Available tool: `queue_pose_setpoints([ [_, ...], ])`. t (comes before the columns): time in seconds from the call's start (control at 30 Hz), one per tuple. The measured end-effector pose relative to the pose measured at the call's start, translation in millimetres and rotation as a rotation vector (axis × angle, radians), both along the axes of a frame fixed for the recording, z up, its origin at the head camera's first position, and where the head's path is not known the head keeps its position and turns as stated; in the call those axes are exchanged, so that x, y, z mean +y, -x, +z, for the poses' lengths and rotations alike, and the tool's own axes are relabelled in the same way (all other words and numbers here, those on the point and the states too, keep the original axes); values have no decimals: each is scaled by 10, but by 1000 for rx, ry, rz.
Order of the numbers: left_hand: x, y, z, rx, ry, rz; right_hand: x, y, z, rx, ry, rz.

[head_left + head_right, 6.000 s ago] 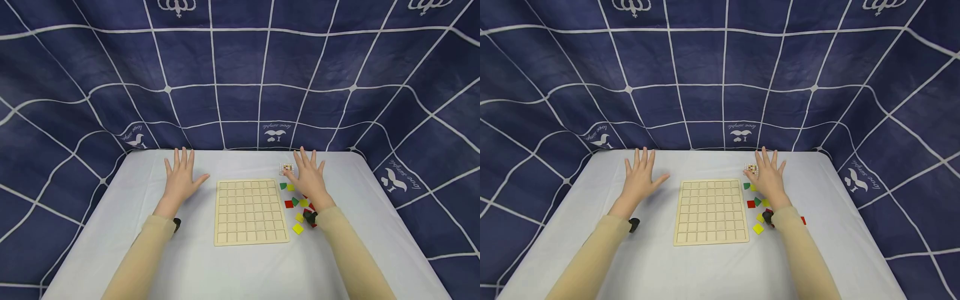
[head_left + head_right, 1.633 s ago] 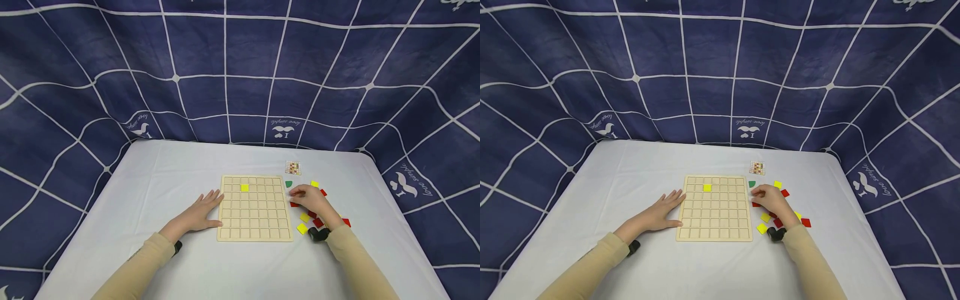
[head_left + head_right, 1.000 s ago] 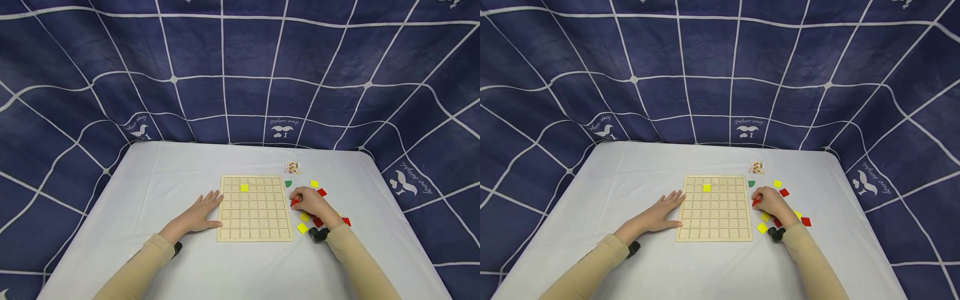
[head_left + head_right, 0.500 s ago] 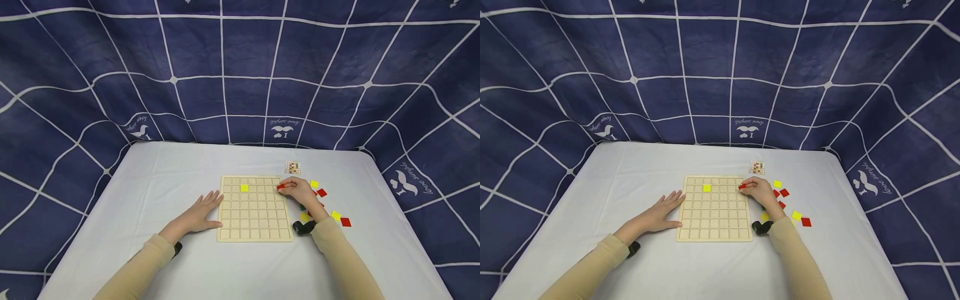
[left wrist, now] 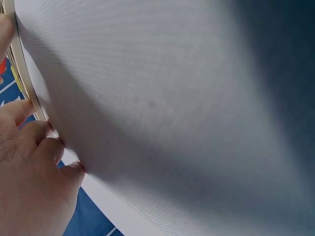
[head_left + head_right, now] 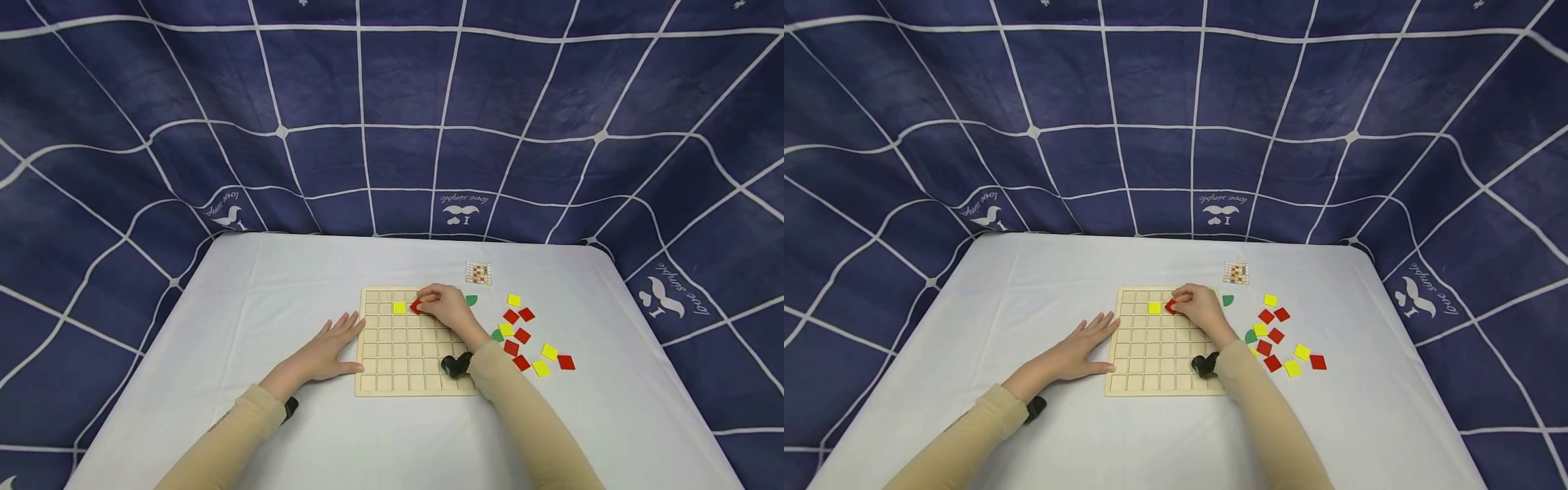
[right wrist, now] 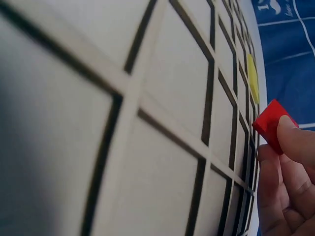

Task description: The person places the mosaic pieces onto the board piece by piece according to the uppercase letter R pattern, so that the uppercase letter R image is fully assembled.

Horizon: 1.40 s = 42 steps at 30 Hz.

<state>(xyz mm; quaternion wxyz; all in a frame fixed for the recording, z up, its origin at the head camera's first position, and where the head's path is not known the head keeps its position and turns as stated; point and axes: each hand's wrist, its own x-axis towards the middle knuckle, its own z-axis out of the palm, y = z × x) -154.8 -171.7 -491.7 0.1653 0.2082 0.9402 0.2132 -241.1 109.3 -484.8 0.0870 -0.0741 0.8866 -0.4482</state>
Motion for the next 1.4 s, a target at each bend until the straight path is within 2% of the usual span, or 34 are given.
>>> queue_pose_setpoints([
  [0.2,6,-9,10,0,2,10,-100,-1,11,79,-81,40],
  [0.6,25,-21,-5,11,-1,17,-167,15,-13,152,-190,63],
  [0.8,14,-12,-23,11,-1,18,-182,8,-1,136,-229,71],
  [0.93,8,-1,-32,8,2,17,-103,3,27,110,-191,69],
  [1.13,-11,7,-37,10,4,7,316,17,119,70,-70,-17],
  [1.4,-27,3,-29,10,-8,0,1068,57,147,7,-141,-264],
])
